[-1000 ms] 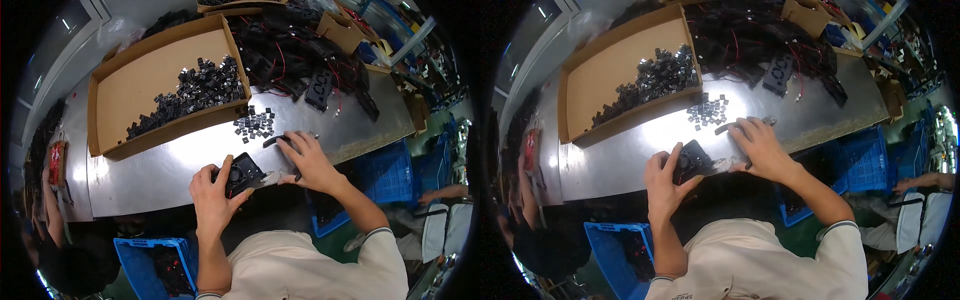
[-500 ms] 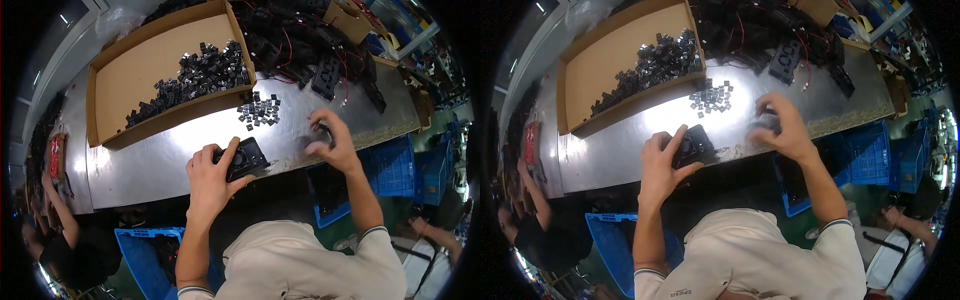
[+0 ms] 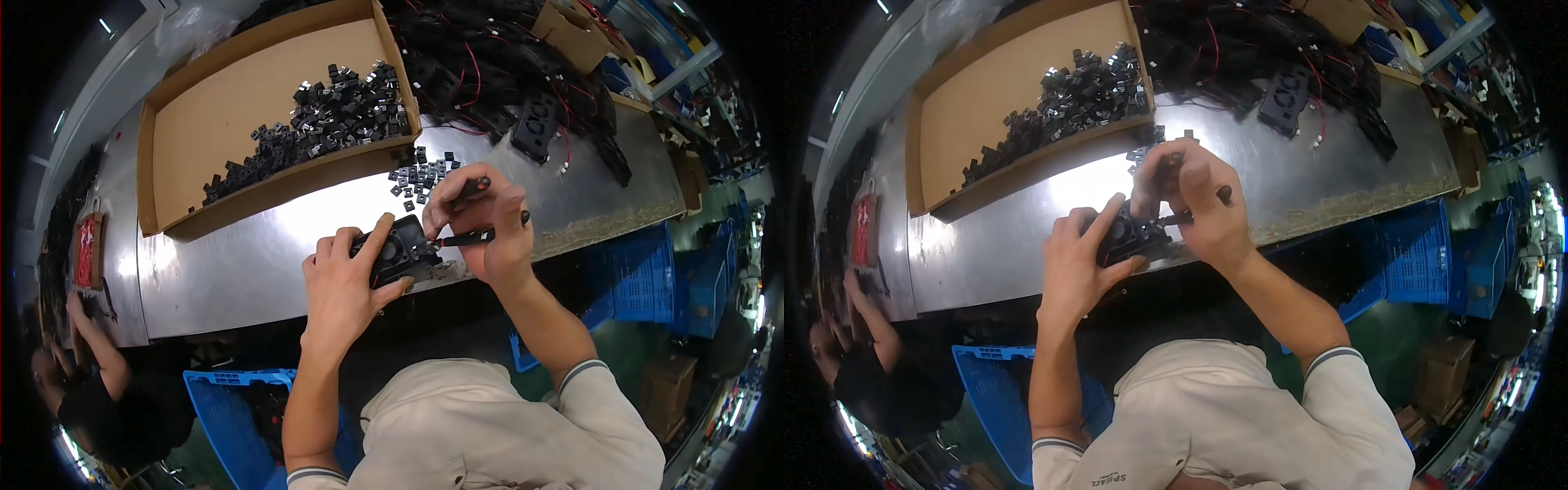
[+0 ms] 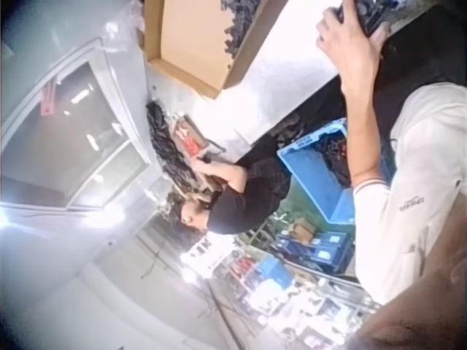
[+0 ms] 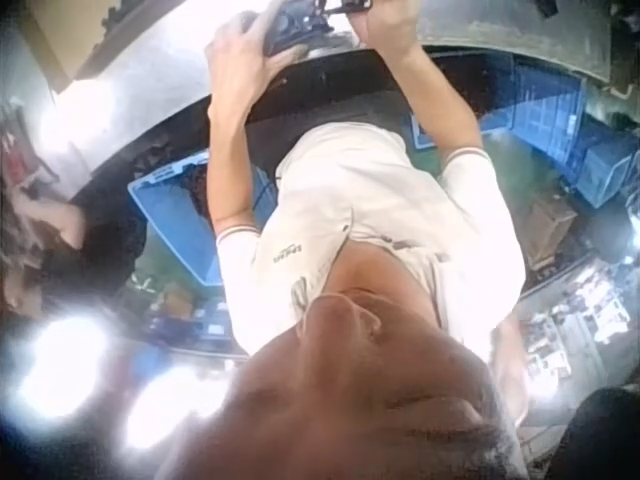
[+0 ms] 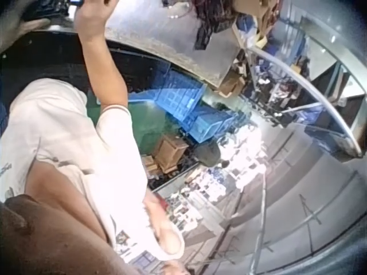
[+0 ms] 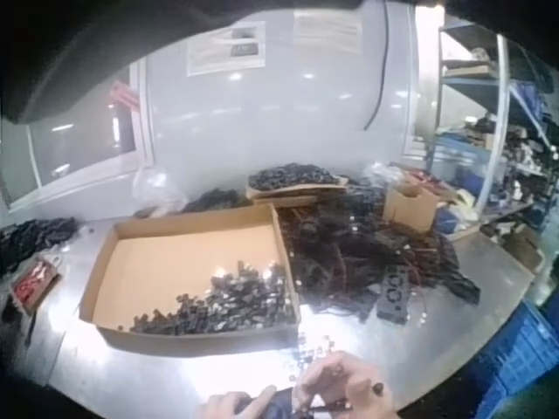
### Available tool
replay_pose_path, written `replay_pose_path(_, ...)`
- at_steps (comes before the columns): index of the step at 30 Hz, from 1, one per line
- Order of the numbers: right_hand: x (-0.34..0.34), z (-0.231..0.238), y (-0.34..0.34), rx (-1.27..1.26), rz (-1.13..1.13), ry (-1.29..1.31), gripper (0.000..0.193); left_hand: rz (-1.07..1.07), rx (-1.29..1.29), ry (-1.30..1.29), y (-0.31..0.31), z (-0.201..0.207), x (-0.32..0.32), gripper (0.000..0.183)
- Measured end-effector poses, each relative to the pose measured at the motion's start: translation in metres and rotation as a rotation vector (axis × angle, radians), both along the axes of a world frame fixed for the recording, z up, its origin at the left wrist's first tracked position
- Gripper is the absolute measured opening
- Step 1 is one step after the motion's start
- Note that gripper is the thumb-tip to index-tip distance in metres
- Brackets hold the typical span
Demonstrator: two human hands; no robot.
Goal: Assembling and inspecting cooling fan modules at a manufacturing workbench.
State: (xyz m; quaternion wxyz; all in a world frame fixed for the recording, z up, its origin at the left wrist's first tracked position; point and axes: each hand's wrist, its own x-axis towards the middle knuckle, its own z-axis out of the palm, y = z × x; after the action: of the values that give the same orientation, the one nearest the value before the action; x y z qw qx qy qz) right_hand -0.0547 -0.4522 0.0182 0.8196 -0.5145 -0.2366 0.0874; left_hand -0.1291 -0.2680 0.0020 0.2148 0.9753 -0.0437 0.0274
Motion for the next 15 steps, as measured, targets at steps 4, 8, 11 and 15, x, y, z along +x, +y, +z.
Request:
replay_pose_path(4, 0.0002, 0.0011, 0.0009, -0.008, -0.015, -0.037, 0.068, -0.011, -0.006, 0.048, 0.0019, 0.0022, 0.002, 0.078)
replay_pose_path(8, -0.0019, 0.0028, -0.0006, -0.014, 0.032, -0.074, 0.068, -0.01, 0.006, 0.076, 0.0026, 0.0047, 0.0042, 0.077)
replay_pose_path(11, -0.0031, 0.0012, 0.001, -0.021, 0.04, -0.085, 0.067, -0.014, 0.009, 0.099, 0.0029, 0.0073, 0.0051, 0.078)
replay_pose_path(15, -0.0045, -0.0011, -0.0009, -0.018, 0.031, -0.102, 0.068, -0.025, -0.002, 0.098, 0.0034, 0.006, 0.0061, 0.078)
